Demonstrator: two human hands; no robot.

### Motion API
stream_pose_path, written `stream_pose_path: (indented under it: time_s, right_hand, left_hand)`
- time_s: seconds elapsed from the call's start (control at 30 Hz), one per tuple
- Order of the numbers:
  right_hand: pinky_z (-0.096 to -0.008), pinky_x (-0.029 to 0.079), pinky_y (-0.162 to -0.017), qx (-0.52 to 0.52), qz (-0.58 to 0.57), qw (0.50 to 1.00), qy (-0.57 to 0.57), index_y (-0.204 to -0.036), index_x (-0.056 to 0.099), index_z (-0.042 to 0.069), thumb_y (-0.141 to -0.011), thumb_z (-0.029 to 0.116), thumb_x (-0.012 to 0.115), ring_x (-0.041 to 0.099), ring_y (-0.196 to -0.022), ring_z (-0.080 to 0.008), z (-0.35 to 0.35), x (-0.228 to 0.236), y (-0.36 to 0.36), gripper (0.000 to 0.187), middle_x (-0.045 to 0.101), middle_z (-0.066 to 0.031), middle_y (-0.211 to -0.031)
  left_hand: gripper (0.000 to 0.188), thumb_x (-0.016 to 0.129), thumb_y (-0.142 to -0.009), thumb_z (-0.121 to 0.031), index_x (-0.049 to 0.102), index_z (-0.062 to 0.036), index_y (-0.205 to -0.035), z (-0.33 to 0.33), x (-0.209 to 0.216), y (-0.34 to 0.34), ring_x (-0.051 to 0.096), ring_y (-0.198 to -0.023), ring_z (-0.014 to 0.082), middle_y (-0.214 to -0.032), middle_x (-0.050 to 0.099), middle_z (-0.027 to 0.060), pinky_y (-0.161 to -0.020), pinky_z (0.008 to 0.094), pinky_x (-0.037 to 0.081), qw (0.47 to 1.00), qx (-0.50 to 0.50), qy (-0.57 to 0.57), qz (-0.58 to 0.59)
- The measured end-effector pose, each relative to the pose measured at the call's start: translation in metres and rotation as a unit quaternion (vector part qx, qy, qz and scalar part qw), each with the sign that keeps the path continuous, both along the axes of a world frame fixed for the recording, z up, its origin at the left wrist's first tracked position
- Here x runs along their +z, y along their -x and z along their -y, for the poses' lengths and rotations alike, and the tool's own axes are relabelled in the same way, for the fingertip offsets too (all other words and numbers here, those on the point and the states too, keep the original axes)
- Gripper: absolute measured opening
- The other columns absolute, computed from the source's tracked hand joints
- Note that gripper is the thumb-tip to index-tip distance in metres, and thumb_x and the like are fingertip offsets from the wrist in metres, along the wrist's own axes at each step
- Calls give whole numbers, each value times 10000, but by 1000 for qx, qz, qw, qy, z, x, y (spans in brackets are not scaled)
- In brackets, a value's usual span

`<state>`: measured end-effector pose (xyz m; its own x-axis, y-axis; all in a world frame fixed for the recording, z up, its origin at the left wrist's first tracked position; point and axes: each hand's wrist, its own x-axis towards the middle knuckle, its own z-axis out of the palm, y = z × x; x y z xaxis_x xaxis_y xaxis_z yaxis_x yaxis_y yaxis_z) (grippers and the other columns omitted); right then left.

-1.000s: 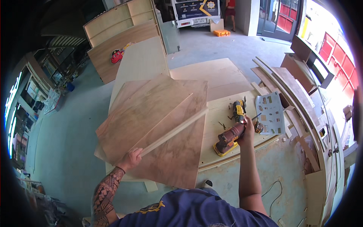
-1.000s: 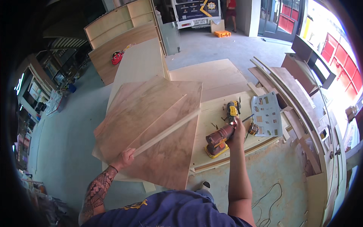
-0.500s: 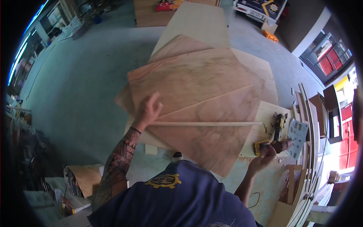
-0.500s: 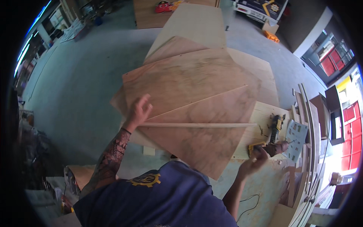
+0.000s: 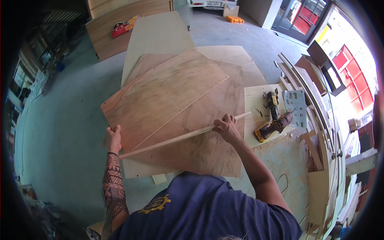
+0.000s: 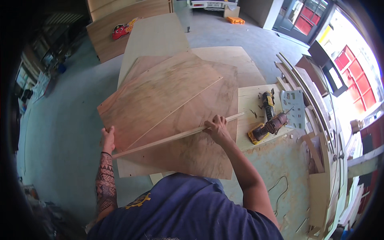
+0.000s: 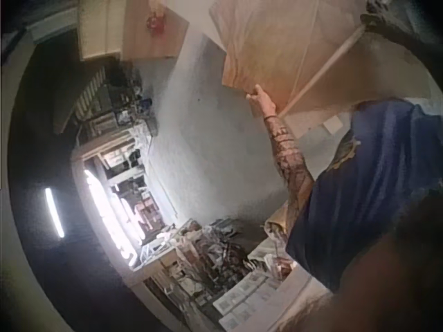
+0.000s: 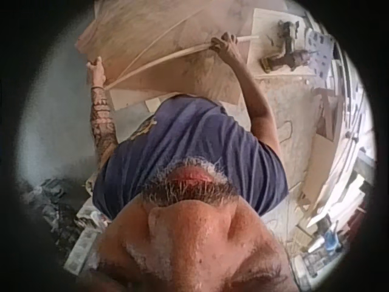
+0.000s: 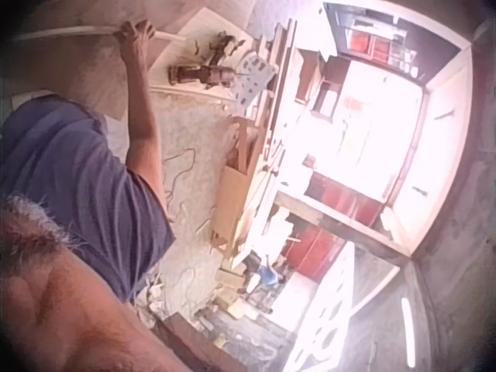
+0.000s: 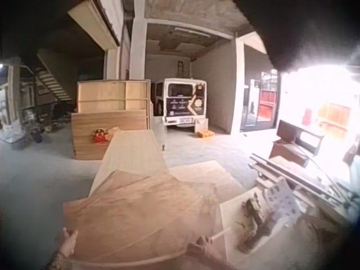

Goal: Assembling a wooden cabinet by aligning plywood panels and securing them with screws using a power drill.

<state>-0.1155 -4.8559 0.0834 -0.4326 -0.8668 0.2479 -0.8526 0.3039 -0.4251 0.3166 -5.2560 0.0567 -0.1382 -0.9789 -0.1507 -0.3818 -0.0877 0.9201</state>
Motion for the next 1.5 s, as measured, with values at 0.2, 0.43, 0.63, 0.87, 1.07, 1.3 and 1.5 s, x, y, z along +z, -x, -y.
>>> stream_pose_path:
  time_s: [0.2, 0.43, 0.63, 0.87, 1.07, 1.3, 1.5]
  right_hand:
    - [-508, 426, -999, 62, 15, 998, 0, -1141, 758, 206, -830, 194, 814, 476, -1124, -377, 5, -20, -42, 316, 512, -153, -1165]
    - [-499, 433, -996, 62, 17, 997, 41, -1111, 769, 193, -781, 213, 855, 474, -1091, -364, -12, -26, -16, 341, 517, -112, -1110]
    - [-451, 471, -1030, 68, 69, 995, 38, -1093, 771, 179, -779, 210, 868, 490, -1158, -371, 1, -19, -8, 330, 554, -108, -1148]
    - [-489, 395, -1179, 105, -81, 986, 99, -1151, 753, 111, -853, 272, 819, 413, -1399, -431, 14, -48, -44, 345, 547, -162, -1404]
    - [-516, 406, -1099, -34, -12, 990, 137, -1149, 718, 92, -884, 229, 785, 510, -1222, -429, -11, -19, -65, 306, 617, -157, -1195]
    - [-426, 477, -951, -403, 121, 864, 275, -1210, 713, 98, -1014, 308, 660, 588, -1093, -347, -40, -44, 11, 292, 653, -187, -1087]
    - [-432, 522, -867, -411, 221, 856, 223, -1215, 714, 33, -1064, 414, 567, 695, -964, -331, -24, -36, 74, 436, 724, -212, -1013]
  left_hand:
    - [763, 403, -1108, -519, 132, -78, -1668, 61, 32, 9, 297, -1553, 362, -1693, 261, 213, -1207, 471, 346, 994, -42, -19, 104]
    - [648, 437, -1106, -499, 529, 34, -1463, 114, 5, -47, 577, -1284, 311, -1400, 623, 181, -1082, 408, 442, 980, -113, -11, 162]
    - [594, 445, -1130, -435, 499, 19, -1509, 109, 10, -83, 549, -1358, 264, -1478, 589, 141, -1137, 380, 426, 988, -107, 37, 108]
    - [612, 463, -1125, -435, 481, 23, -1530, 94, 12, -51, 520, -1405, 269, -1532, 551, 154, -1177, 373, 394, 982, -138, 20, 130]
    - [597, 460, -1126, -415, 488, 34, -1519, 88, 11, -59, 528, -1396, 278, -1524, 556, 167, -1168, 376, 403, 982, -125, 42, 137]
    - [580, 457, -1128, -392, 496, 47, -1505, 80, 2, -107, 536, -1385, 290, -1515, 562, 183, -1157, 379, 414, 983, -102, 73, 134]
    - [566, 454, -1129, -372, 502, 58, -1494, 49, -11, -99, 543, -1376, 300, -1507, 567, 196, -1148, 381, 423, 985, -86, 93, 115]
